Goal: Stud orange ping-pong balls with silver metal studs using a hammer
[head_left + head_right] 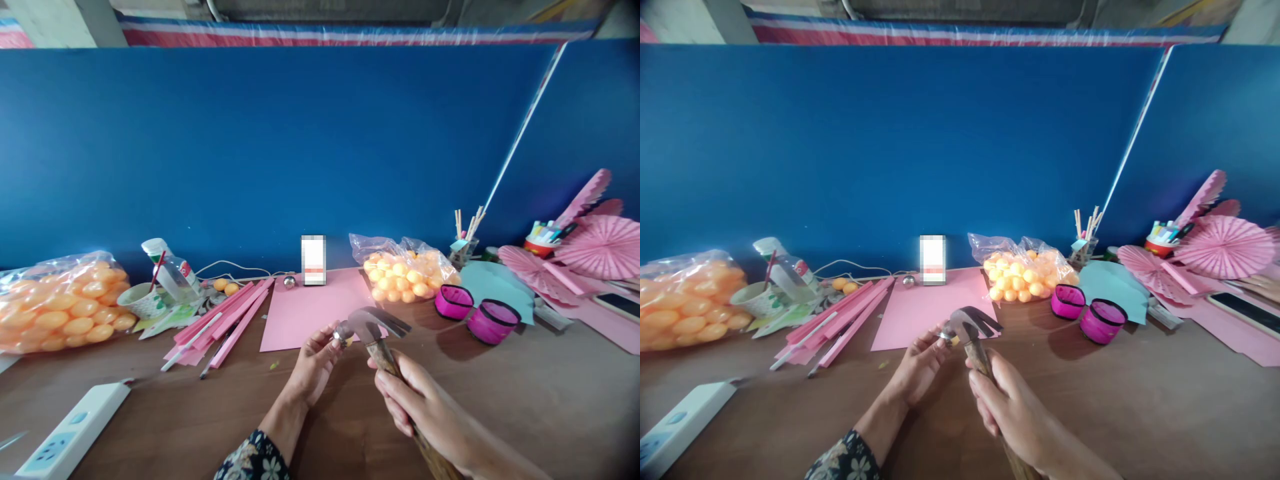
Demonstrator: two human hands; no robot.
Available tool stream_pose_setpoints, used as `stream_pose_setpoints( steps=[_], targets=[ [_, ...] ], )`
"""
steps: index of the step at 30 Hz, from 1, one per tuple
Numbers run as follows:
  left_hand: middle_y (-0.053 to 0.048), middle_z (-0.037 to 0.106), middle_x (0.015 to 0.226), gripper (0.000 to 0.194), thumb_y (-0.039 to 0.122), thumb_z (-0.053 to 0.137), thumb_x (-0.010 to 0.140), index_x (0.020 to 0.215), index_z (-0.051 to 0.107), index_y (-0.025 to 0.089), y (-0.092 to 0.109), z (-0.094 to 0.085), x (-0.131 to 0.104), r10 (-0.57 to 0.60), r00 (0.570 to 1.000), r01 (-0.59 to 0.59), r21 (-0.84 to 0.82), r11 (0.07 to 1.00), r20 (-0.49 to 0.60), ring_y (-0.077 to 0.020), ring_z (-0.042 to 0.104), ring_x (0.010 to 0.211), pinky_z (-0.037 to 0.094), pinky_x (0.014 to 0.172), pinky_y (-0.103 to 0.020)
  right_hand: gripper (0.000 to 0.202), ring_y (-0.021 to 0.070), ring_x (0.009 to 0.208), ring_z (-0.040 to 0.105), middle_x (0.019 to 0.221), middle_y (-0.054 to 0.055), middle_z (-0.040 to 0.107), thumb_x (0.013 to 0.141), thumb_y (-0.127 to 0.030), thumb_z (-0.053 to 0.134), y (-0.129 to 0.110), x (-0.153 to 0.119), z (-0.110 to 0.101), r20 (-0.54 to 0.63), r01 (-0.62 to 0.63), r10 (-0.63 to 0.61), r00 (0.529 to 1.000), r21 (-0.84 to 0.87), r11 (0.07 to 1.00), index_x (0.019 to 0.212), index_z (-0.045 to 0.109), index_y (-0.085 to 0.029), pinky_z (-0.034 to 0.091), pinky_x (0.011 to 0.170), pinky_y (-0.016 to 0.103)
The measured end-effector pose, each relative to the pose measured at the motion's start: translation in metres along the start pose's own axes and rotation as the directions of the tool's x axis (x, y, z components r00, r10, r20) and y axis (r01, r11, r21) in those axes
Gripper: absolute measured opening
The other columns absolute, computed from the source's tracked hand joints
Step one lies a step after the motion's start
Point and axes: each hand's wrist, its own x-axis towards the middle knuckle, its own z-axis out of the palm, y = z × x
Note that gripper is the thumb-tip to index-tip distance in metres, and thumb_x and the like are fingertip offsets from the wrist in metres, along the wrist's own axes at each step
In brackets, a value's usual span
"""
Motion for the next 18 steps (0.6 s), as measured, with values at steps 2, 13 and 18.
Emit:
stream_pose_setpoints(
  steps=[2, 13, 18],
  targets=[
    [-0.007, 0.065, 0.103, 0.027, 0.012, 0.065, 0.071, 0.097, 0.064, 0.017, 0.0008, -0.0004, -0.0005, -0.016, 1.0, 0.016, -0.017, 1.0, -0.001, -0.0147, 0.06, 0.088, 0.043, 0.079, -0.025, 0.032, 0.0056, 0.044, 0.033, 0.058, -0.007, 0.038, 0.083, -0.045, 0.046, -0.0016, -0.0003, -0.0003, 0.0, -0.009, 0.009, 1.0, 0.046, 0.999, 0.103, 0.043, -0.019, 0.031, 0.042, 0.019],
    [-0.012, 0.065, 0.101, 0.03, 0.021, 0.053, 0.081, 0.109, 0.057, 0.012, -0.0001, -0.0049, -0.0006, -0.111, 0.993, 0.105, -0.13, 0.986, -0.038, -0.0178, 0.062, 0.087, 0.05, 0.077, -0.026, 0.027, 0.0043, 0.046, 0.034, 0.065, -0.006, 0.041, 0.085, -0.04, 0.047, -0.0038, 0.0008, -0.0079, -0.052, 0.015, -0.006, 0.999, 0.18, 0.984, 0.104, 0.043, -0.021, 0.029, 0.042, 0.018],
    [-0.011, 0.066, 0.093, 0.025, 0.021, 0.053, 0.081, 0.102, 0.059, 0.009, -0.0008, -0.0054, -0.0014, -0.129, 0.991, 0.124, -0.118, 0.985, -0.037, -0.0179, 0.063, 0.084, 0.051, 0.076, -0.027, 0.029, 0.0044, 0.045, 0.034, 0.064, -0.006, 0.041, 0.082, -0.042, 0.05, -0.0038, 0.0025, -0.0047, -0.023, 0.001, 0.004, 1.0, 0.191, 0.982, 0.101, 0.045, -0.02, 0.029, 0.042, 0.019]
  ],
)
